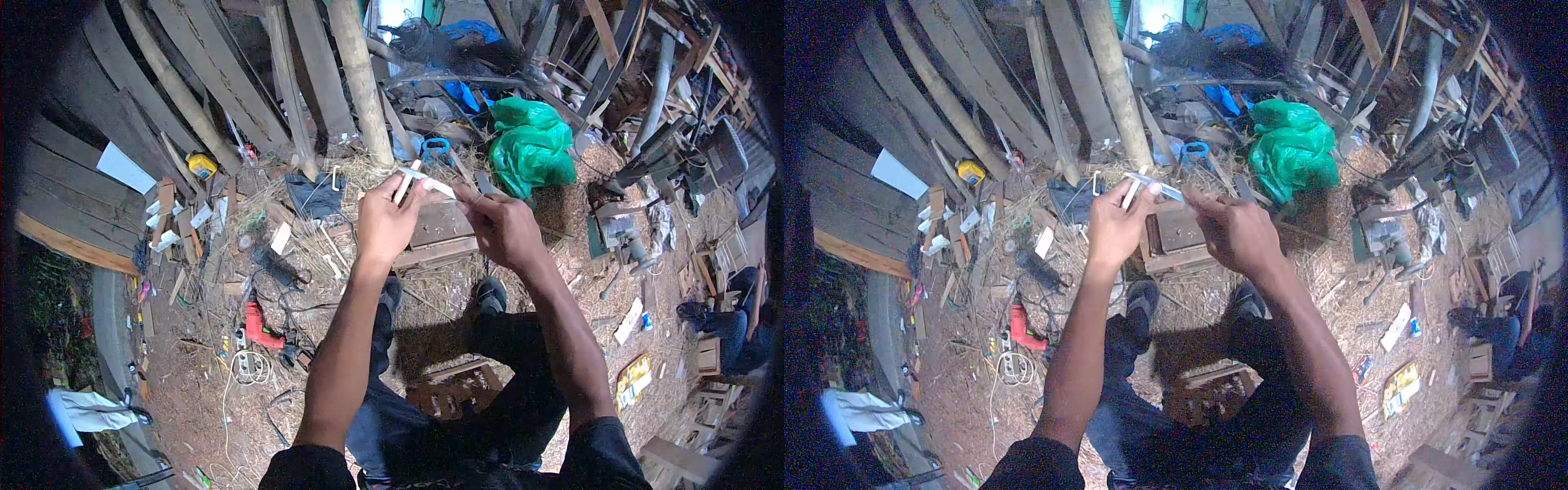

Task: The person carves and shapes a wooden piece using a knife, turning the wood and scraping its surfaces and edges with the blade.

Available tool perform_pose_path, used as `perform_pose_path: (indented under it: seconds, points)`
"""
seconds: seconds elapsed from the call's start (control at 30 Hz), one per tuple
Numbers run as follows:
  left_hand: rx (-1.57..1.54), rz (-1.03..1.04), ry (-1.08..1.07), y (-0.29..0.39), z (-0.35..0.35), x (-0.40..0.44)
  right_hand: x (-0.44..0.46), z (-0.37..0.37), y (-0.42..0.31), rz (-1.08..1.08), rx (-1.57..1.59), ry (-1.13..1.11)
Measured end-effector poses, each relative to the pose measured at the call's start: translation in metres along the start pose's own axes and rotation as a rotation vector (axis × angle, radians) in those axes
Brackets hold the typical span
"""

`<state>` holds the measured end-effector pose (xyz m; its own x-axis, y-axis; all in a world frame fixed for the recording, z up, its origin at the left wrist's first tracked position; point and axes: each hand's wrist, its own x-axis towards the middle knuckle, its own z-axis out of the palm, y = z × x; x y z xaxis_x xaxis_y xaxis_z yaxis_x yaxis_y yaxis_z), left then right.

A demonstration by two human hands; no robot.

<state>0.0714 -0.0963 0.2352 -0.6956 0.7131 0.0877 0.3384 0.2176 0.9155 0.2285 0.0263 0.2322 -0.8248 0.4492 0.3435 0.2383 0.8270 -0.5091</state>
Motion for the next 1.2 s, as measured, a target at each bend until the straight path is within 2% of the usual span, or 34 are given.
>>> perform_pose_path:
  seconds: [0.1,0.2,0.37,0.53,0.6,0.8,0.9,1.0,1.2]
  points:
    - [-0.068,0.027,0.017,-0.01,0.005,0.004,0.004,-0.003,0.003,0.011,0.045,-0.064]
    - [-0.136,0.174,0.009,-0.019,0.01,0.007,0.005,-0.009,0.009,0.015,0.164,-0.156]
    - [-0.291,0.155,-0.133,-0.021,0.007,0.007,0.005,-0.008,0.016,-0.076,0.285,-0.156]
    - [-0.372,0.148,-0.132,-0.026,0.009,0.007,0.006,-0.006,0.017,-0.07,0.28,-0.157]
    - [-0.369,0.143,-0.115,-0.026,0.009,0.011,0.006,-0.006,0.011,-0.012,0.228,-0.154]
    - [-0.201,0.21,-0.018,-0.018,0.009,0.011,0.005,0.0,0.011,-0.081,0.122,-0.009]
    - [-0.097,0.154,0.041,-0.01,0.009,0.008,0.005,-0.001,0.005,-0.059,0.028,0.017]
    - [-0.067,0.164,0.135,-0.007,0.014,0.007,0.006,0.001,0.004,-0.062,0.028,0.04]
    - [-0.136,0.075,0.154,-0.009,0.022,0.009,0.007,0.007,0.008,0.051,0.014,0.022]
